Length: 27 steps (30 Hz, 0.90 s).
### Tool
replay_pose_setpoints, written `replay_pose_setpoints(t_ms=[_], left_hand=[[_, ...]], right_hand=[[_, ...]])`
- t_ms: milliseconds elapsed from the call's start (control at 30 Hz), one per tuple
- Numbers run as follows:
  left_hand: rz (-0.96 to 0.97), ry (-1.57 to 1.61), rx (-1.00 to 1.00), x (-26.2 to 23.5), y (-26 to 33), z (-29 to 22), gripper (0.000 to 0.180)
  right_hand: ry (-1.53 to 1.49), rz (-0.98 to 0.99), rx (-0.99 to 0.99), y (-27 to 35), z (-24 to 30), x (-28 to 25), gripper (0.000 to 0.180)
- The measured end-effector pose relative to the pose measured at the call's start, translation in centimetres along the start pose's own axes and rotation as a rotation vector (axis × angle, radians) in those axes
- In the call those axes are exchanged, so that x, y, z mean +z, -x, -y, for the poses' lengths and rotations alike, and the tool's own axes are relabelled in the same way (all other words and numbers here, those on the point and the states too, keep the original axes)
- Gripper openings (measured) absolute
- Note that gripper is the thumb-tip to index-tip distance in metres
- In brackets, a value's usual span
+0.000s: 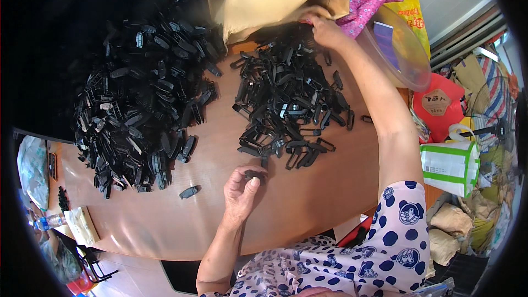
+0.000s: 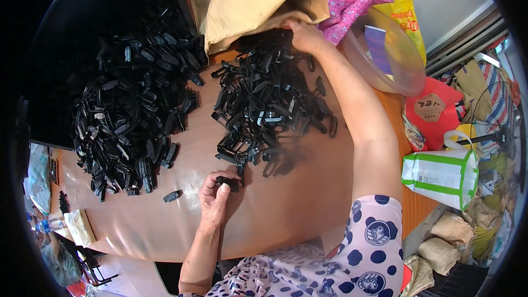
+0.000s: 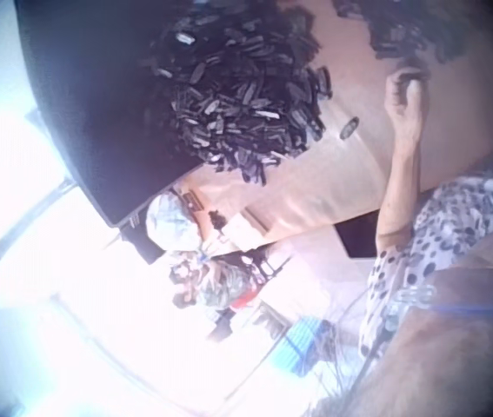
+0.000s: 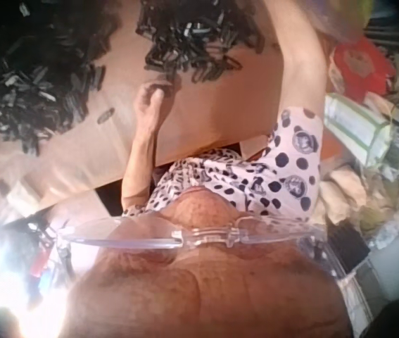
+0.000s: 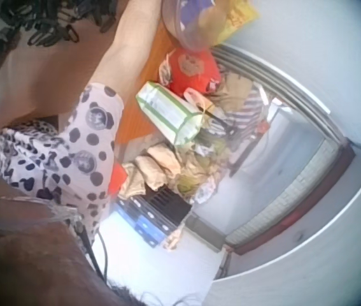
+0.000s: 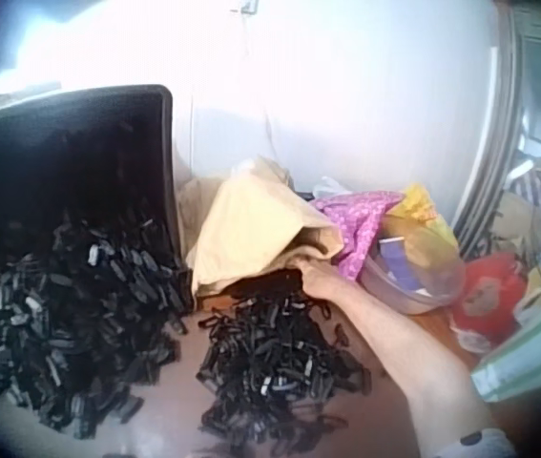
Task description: The person assembles plastic components by hand, picking pieces from piles on the table, fitting them together, and dropping the assembled parts into a container below.
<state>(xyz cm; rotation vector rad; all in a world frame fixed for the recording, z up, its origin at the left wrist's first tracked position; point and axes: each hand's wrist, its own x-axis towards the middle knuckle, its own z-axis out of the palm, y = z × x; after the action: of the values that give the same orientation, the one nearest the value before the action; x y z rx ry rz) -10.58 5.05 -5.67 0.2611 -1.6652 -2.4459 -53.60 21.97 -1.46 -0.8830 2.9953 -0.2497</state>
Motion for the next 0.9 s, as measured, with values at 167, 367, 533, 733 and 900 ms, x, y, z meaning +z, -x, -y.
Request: replay_pose_setpoints(t_ms=[167,367,533,733,900], left_hand=[[0.008,-0.022,-0.092,0.6,0.1,-0.7,0.032],[0.115,-0.251,-0.091,0.2,0.2,-0.4,0.027],[0.095,-0.315,-0.042,0.1,0.2,0.0,0.021],[0.089,-0.328,-0.018,0.3,0.2,0.2,0.021],[0.068,-0.261,-0.167,0.7,0.1,-0.4,0.024]], right_hand=[[-0.133,-0.274,-0.209,-5.2,-0.5,-0.3,0.059],[-0.175,-0.151,0.041,-6.5,1.4,1.6,0.064],[0.089,-0.189,0.143,-5.2,2.3,3.5,0.060],[0.084,-0.167,0.180,-3.2,1.5,5.9,0.061],[-0.171,-0.028,0.111,1.5,3.4,5.4,0.056]])
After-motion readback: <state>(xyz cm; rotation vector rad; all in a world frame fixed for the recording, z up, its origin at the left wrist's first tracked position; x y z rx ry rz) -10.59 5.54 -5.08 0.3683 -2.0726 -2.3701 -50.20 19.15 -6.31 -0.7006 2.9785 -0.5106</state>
